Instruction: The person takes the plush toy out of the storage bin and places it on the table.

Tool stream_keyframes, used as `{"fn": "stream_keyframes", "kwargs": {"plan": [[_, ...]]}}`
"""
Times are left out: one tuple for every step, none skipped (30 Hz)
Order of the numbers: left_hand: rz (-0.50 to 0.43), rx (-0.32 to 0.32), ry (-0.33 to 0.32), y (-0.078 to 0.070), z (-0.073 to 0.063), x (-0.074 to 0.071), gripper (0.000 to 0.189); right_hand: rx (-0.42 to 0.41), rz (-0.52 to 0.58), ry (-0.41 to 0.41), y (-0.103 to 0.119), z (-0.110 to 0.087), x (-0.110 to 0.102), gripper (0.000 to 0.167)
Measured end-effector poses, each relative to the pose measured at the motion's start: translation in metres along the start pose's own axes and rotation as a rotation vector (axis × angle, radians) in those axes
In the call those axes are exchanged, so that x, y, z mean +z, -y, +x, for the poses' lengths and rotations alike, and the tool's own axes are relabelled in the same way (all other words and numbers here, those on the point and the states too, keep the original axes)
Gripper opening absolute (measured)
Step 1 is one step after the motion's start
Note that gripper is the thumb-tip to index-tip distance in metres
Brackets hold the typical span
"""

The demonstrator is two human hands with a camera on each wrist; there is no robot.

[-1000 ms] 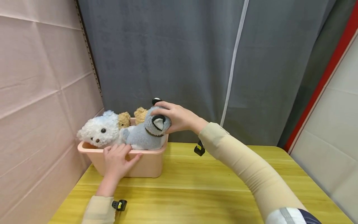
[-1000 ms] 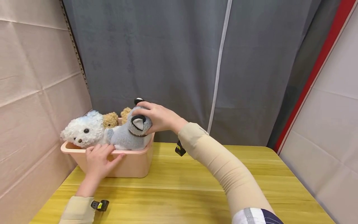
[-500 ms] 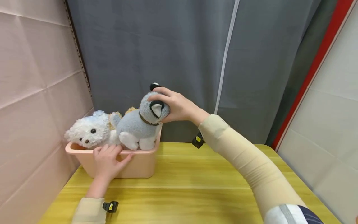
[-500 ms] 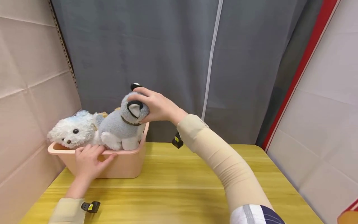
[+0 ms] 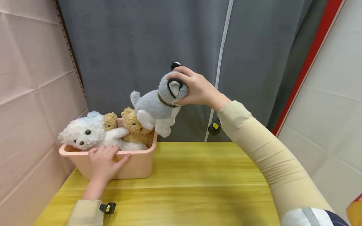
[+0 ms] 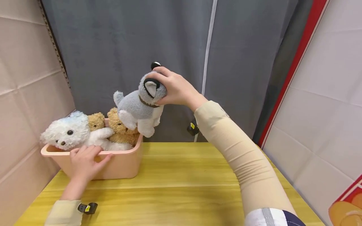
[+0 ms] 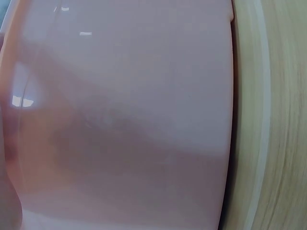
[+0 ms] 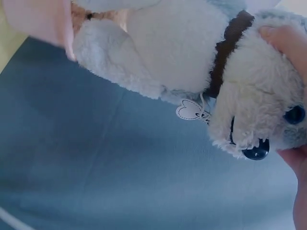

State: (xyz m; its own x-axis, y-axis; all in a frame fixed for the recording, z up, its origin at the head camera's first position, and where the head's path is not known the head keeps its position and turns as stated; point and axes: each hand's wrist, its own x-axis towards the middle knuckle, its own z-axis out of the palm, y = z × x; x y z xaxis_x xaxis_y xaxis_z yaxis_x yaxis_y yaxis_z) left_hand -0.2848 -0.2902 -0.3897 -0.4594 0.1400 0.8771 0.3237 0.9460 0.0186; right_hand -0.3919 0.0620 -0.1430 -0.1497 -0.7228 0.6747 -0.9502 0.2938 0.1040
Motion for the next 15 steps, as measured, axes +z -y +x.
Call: {"fn": "stream_keyframes", "kwargs": {"plan": [[0.003, -0.001, 0.000, 0.000, 0.000, 0.000, 0.051, 0.014, -0.013, 0.009, -0.002, -0.002, -0.002, 0.074], [0.003, 0.002, -0.007, 0.000, -0.001, 0.000, 0.052, 0.031, -0.029, 0.020, -0.004, -0.004, -0.004, 0.074], [0.005, 0.002, -0.011, 0.000, -0.001, 0.000, 0.052, 0.049, -0.044, 0.032, -0.007, -0.007, -0.006, 0.074], [0.004, 0.003, -0.018, 0.000, -0.001, 0.000, 0.052, 0.068, -0.061, 0.040, -0.009, -0.009, -0.008, 0.074], [0.000, 0.006, -0.026, 0.000, -0.001, 0.000, 0.052, 0.089, -0.078, 0.050, -0.011, -0.012, -0.011, 0.073], [-0.003, 0.009, -0.032, 0.000, -0.001, 0.000, 0.052, 0.109, -0.093, 0.059, -0.014, -0.014, -0.013, 0.073], [-0.006, 0.012, -0.037, 0.000, -0.001, 0.000, 0.053, 0.133, -0.109, 0.069, -0.016, -0.017, -0.015, 0.073], [-0.008, 0.014, -0.040, 0.000, -0.001, 0.001, 0.054, 0.157, -0.125, 0.077, -0.018, -0.020, -0.017, 0.073], [-0.008, 0.012, -0.039, 0.000, -0.001, 0.001, 0.054, 0.178, -0.138, 0.084, -0.021, -0.023, -0.019, 0.073], [-0.007, 0.013, -0.039, 0.000, -0.002, 0.001, 0.055, 0.198, -0.151, 0.091, -0.023, -0.026, -0.020, 0.072], [-0.006, 0.013, -0.038, 0.001, -0.002, 0.002, 0.055, 0.217, -0.161, 0.099, -0.026, -0.029, -0.022, 0.072], [-0.004, 0.012, -0.035, 0.002, -0.002, 0.003, 0.055, 0.236, -0.170, 0.107, -0.028, -0.032, -0.023, 0.072], [-0.004, 0.008, -0.032, 0.003, -0.002, 0.003, 0.054, 0.253, -0.180, 0.116, -0.030, -0.035, -0.023, 0.072], [-0.002, 0.005, -0.028, 0.003, -0.003, 0.003, 0.054, 0.267, -0.189, 0.125, -0.033, -0.037, -0.024, 0.072], [-0.003, 0.003, -0.027, 0.004, -0.003, 0.003, 0.053, 0.281, -0.198, 0.136, -0.035, -0.040, -0.024, 0.073]]}}
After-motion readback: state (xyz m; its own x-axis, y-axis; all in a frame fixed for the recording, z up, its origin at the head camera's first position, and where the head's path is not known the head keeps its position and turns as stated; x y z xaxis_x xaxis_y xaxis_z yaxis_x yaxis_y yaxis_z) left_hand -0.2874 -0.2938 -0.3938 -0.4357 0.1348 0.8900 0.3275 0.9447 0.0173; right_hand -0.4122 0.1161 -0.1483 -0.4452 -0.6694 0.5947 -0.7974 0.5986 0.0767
